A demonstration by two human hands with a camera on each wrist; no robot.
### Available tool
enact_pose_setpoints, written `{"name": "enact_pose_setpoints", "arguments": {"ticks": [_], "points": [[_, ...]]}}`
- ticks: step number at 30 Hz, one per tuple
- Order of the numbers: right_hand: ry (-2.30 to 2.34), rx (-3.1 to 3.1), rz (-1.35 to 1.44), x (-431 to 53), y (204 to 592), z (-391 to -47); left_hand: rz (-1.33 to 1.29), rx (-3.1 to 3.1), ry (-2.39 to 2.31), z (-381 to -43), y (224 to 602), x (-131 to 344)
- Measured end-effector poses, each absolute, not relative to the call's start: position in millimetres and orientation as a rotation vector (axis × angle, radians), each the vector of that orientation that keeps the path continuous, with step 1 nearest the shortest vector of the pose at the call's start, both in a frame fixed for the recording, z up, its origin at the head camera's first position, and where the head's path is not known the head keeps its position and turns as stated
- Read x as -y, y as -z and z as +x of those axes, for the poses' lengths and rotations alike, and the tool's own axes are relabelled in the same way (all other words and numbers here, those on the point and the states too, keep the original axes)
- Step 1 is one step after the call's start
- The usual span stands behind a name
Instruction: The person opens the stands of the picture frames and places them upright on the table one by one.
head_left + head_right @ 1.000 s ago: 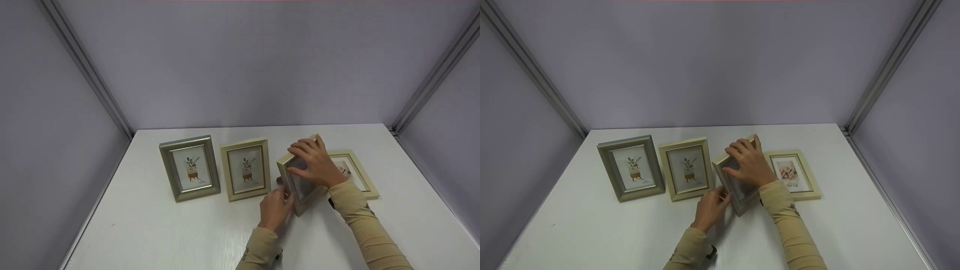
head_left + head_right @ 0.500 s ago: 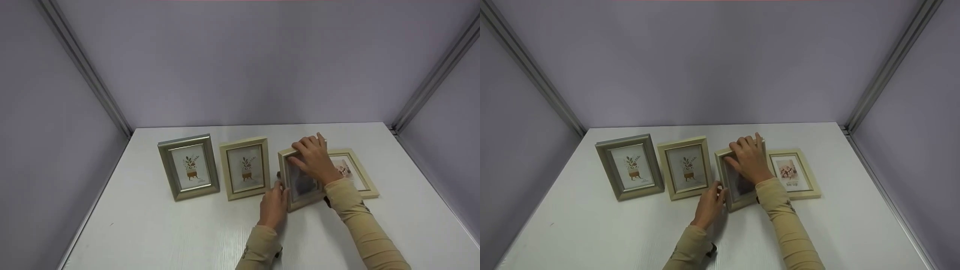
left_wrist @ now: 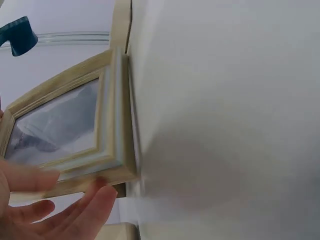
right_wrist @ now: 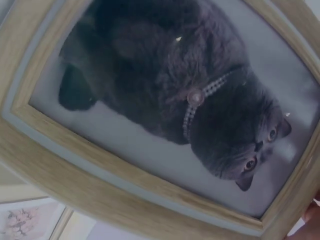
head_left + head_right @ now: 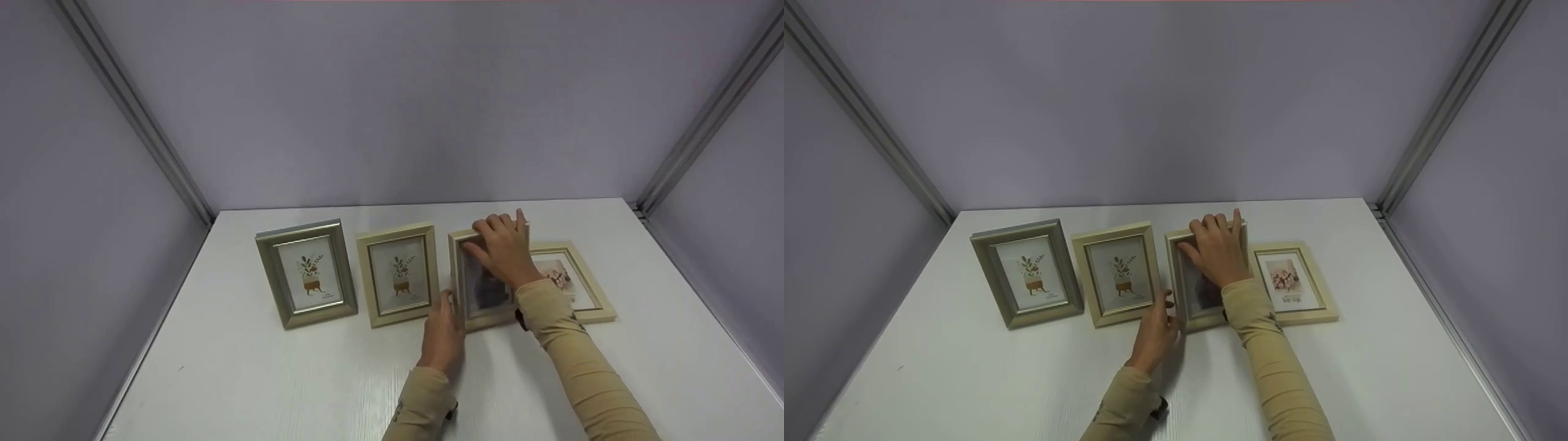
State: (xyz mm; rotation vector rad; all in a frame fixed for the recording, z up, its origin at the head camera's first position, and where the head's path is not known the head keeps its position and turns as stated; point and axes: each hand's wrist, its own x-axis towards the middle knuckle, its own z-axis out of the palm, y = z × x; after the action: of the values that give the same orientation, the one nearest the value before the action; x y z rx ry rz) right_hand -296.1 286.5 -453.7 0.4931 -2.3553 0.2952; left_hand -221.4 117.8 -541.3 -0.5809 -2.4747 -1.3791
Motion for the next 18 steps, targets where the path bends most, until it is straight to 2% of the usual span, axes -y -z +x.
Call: {"name": "enact_pose_setpoints", "arguments": {"ticks": [11, 18], "points": [[-0.229, 2.329, 0.436, -280.9, 456.0, -305.7, -0.765, 2.958, 1.309, -200.9, 533.6, -111.2], [-0.194, 2.292, 0.435, -277.4, 460.0, -305.3, -0.74, 3.178, 1.247, -199.5, 531.4, -112.0]]}}
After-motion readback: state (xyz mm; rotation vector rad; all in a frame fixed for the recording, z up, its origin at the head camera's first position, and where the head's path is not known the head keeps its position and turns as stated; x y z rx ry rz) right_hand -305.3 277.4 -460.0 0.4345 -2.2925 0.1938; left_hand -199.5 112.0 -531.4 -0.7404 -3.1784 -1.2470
